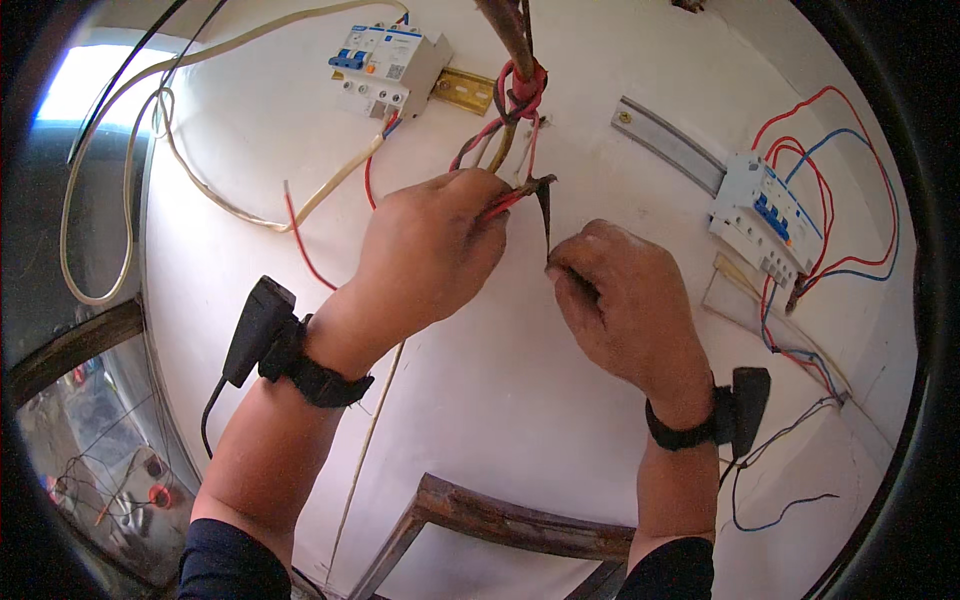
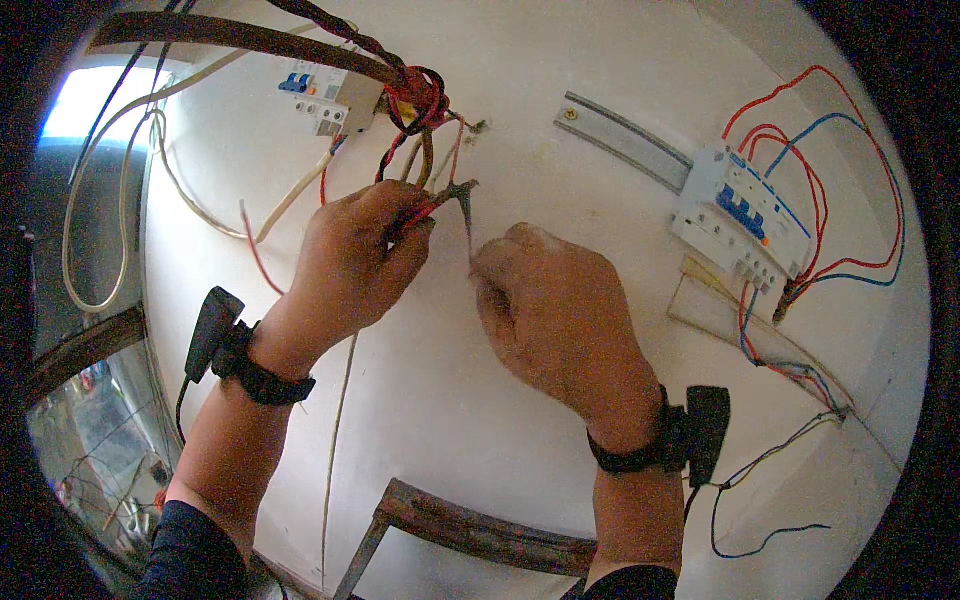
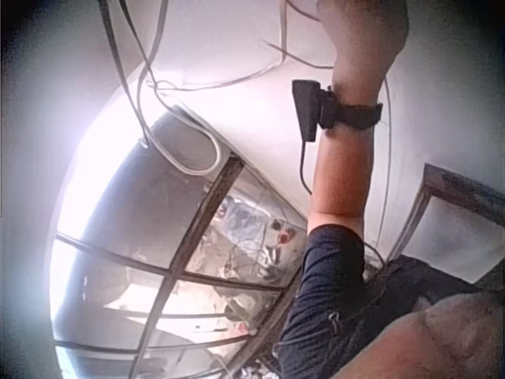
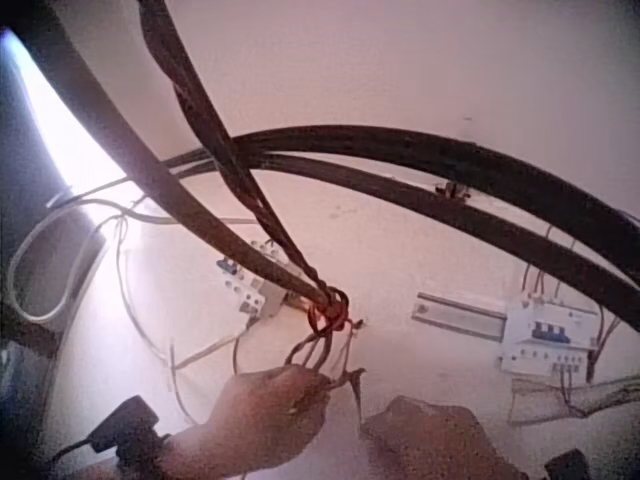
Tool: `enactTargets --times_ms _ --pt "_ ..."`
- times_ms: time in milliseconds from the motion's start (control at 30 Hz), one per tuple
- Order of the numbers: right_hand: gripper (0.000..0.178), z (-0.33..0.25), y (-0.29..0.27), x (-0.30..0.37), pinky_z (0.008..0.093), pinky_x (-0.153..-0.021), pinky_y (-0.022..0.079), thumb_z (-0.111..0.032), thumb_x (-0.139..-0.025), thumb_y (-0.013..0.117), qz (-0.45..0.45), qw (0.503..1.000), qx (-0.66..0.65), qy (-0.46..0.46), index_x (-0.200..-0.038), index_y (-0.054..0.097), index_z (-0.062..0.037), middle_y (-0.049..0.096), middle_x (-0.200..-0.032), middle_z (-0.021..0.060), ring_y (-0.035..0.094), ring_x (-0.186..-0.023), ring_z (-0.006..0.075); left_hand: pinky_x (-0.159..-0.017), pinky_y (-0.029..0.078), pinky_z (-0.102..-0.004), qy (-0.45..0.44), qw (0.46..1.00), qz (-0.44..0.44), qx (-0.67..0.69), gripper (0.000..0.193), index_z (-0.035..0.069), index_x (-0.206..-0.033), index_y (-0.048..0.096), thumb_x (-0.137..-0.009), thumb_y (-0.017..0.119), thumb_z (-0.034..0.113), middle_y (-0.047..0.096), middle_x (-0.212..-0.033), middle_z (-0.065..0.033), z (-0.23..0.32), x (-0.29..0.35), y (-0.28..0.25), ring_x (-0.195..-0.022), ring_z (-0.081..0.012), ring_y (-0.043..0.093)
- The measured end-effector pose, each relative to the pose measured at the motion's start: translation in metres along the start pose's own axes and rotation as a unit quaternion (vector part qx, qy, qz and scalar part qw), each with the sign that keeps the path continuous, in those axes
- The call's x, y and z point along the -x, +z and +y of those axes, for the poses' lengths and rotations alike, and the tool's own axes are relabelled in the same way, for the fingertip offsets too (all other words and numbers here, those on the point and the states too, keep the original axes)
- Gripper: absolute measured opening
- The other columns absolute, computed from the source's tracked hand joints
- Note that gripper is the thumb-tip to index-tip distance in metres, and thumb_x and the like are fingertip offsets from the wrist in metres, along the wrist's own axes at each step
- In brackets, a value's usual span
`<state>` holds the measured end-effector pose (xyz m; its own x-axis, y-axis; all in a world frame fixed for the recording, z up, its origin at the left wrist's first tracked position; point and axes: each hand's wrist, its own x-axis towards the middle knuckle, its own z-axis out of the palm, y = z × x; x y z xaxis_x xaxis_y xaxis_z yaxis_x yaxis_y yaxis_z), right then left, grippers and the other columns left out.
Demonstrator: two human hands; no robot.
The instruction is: Repairing and insulating electrical connections in a junction box using electrical tape.
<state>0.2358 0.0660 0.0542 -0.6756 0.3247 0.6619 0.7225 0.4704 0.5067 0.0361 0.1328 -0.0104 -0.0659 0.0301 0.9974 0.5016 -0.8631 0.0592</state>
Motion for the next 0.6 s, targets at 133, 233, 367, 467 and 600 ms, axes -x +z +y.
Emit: enactTargets --times_ms 133,233,367,467,600 --pt "0.003 -0.013 -0.028 -0.015 0.0319 -0.056 0.048 -0.007 -0.091 0.067 0.101 0.985 -0.076 -0.117 -0.093 0.068 -0.0042 0.064 -0.077 0.0104 0.062 -0.061 0.0212 -0.071 0.056 -0.0441 -0.007 1.0 -0.006 -0.003 0.018 0.0 -0.105 0.068 -0.088 0.068 0.006 0.07 -0.088 -0.0214 0.002 0.0 0.001 -0.078 -0.0393 0.069" --pt "0.013 -0.008 -0.031 -0.043 0.0451 -0.068 0.054 -0.016 -0.091 0.065 0.206 0.968 -0.132 -0.06 -0.085 0.066 -0.0036 0.068 -0.08 0.0175 0.066 -0.073 0.0396 -0.07 0.056 -0.0438 -0.001 1.0 -0.01 -0.004 0.018 0.0 -0.105 0.068 -0.088 0.069 0.007 0.07 -0.088 -0.0209 0.004 -0.002 0.002 -0.078 -0.0388 0.069" --pt "0.016 0.02 -0.024 -0.082 0.0458 -0.07 0.055 -0.016 -0.09 0.064 0.264 0.961 -0.076 -0.031 -0.083 0.067 -0.0025 0.068 -0.078 0.0195 0.067 -0.075 0.0406 -0.069 0.055 -0.0432 -0.001 1.0 -0.002 0.005 0.017 0.0 -0.104 0.067 -0.088 0.069 0.007 0.07 -0.088 -0.0208 0.01 -0.003 -0.004 -0.078 -0.0382 0.069" --pt "0.018 0.049 -0.007 -0.075 0.0496 -0.07 0.054 -0.017 -0.091 0.063 0.269 0.963 0.018 -0.002 -0.084 0.067 -0.0014 0.069 -0.08 0.0211 0.067 -0.077 0.0427 -0.068 0.055 -0.0426 -0.005 1.0 -0.013 0.002 0.016 0.0 -0.103 0.067 -0.088 0.069 0.007 0.069 -0.087 -0.0207 0.009 -0.003 -0.006 -0.078 -0.0386 0.069" --pt "0.017 0.05 0.011 -0.031 0.0469 -0.073 0.053 -0.016 -0.09 0.063 0.106 0.991 0.061 0.053 -0.09 0.069 -0.0001 0.069 -0.087 0.0204 0.066 -0.081 0.0419 -0.066 0.053 -0.0437 -0.011 1.0 -0.009 0.001 0.015 0.001 -0.1 0.067 -0.087 0.069 0.007 0.068 -0.085 -0.0193 0.003 0.001 -0.007 -0.076 -0.039 0.068"
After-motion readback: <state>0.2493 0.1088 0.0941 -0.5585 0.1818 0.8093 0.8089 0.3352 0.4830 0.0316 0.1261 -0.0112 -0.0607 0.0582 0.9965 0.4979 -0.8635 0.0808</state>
